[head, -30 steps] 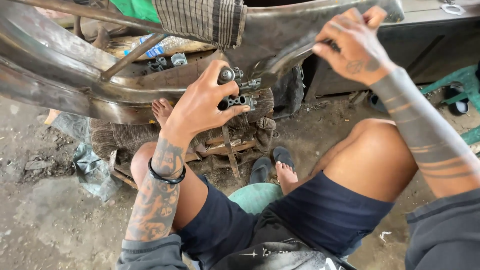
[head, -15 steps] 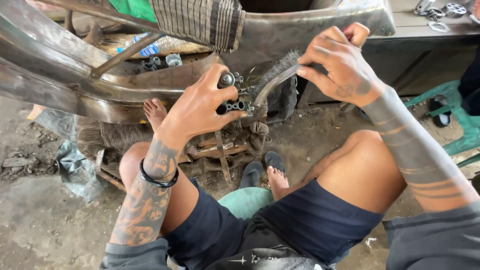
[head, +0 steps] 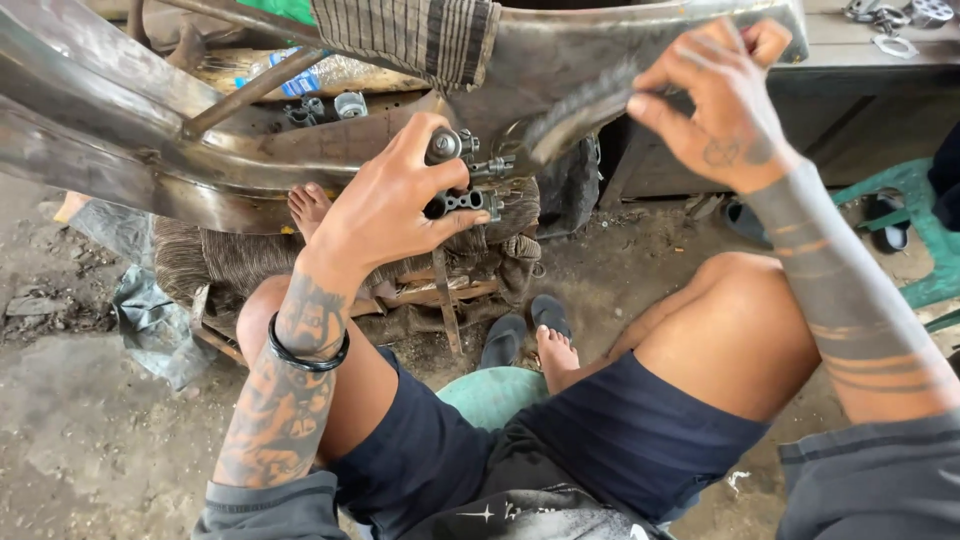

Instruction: Cleaning the exterior of a motorcycle carburetor using a wire brush to remove dirt and grime.

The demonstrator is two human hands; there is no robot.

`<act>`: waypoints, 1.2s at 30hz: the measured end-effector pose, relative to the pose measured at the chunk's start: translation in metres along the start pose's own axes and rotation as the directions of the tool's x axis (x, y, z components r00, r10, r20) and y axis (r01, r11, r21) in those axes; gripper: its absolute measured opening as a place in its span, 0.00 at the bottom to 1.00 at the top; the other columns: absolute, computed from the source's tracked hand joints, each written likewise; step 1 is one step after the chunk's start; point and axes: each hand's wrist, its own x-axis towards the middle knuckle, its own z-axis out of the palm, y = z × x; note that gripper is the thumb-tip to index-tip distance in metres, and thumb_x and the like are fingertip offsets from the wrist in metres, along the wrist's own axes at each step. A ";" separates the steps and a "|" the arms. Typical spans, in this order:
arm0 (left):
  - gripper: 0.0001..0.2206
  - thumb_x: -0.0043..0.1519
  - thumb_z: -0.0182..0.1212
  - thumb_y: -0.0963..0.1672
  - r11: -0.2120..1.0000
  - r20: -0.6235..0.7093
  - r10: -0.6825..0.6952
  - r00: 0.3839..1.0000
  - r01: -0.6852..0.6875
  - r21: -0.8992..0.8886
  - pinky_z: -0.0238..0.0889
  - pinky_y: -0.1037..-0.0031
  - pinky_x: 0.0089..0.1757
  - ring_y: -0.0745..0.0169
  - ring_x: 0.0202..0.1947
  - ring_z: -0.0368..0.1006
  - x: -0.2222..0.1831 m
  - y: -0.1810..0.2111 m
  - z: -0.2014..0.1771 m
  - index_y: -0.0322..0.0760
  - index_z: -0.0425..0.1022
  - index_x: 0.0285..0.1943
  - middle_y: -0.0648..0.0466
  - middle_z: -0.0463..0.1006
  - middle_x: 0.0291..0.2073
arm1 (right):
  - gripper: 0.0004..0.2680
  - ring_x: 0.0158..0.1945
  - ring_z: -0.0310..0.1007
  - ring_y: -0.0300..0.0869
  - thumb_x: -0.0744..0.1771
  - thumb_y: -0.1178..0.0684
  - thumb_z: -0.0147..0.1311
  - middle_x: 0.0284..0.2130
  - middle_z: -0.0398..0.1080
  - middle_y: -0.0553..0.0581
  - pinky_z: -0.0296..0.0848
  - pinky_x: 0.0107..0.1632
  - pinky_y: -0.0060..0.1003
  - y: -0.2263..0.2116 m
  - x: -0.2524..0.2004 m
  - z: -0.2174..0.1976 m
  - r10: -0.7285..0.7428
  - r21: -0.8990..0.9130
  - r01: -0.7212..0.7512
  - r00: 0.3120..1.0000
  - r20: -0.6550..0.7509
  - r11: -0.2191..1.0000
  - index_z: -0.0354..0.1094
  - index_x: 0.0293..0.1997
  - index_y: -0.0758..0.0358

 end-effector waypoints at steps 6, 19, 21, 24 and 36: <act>0.18 0.67 0.65 0.52 0.999 -0.001 0.010 1.000 -0.010 0.052 0.74 0.55 0.25 0.34 0.57 0.69 0.002 -0.003 0.003 0.32 0.75 0.43 0.36 0.60 0.59 | 0.13 0.52 0.69 0.48 0.77 0.40 0.56 0.40 0.76 0.50 0.43 0.56 0.44 0.000 0.004 0.005 -0.022 -0.107 0.025 0.999 0.033 0.994 0.80 0.46 0.56; 0.18 0.66 0.65 0.53 1.000 -0.032 -0.020 0.999 0.021 0.023 0.73 0.54 0.23 0.33 0.58 0.69 0.007 0.001 0.007 0.34 0.73 0.43 0.35 0.61 0.58 | 0.16 0.49 0.66 0.48 0.75 0.38 0.53 0.38 0.74 0.51 0.44 0.59 0.46 -0.011 0.001 -0.002 -0.087 -0.064 0.090 0.995 0.042 0.994 0.80 0.44 0.59; 0.17 0.65 0.69 0.51 0.999 0.015 0.010 1.000 -0.011 0.034 0.73 0.54 0.27 0.32 0.58 0.69 0.011 0.002 0.008 0.33 0.76 0.46 0.35 0.61 0.60 | 0.14 0.52 0.69 0.46 0.75 0.38 0.55 0.42 0.76 0.50 0.45 0.58 0.47 -0.021 0.004 -0.006 -0.137 -0.157 0.142 0.990 0.046 0.977 0.81 0.44 0.55; 0.19 0.66 0.67 0.53 0.999 0.006 -0.014 1.000 0.014 0.046 0.74 0.54 0.25 0.35 0.57 0.70 0.011 0.001 0.012 0.32 0.78 0.47 0.36 0.61 0.59 | 0.14 0.50 0.70 0.41 0.78 0.37 0.58 0.38 0.76 0.43 0.46 0.60 0.41 0.009 -0.004 0.000 -0.158 -0.313 0.148 0.987 -0.005 0.938 0.81 0.44 0.52; 0.18 0.66 0.69 0.52 0.997 -0.010 0.017 1.000 -0.016 0.069 0.73 0.57 0.25 0.36 0.54 0.71 0.009 0.003 0.007 0.33 0.76 0.46 0.38 0.61 0.57 | 0.10 0.51 0.69 0.50 0.74 0.43 0.62 0.42 0.75 0.52 0.46 0.59 0.48 -0.020 0.000 -0.011 -0.124 -0.055 0.125 0.992 0.022 0.991 0.79 0.43 0.57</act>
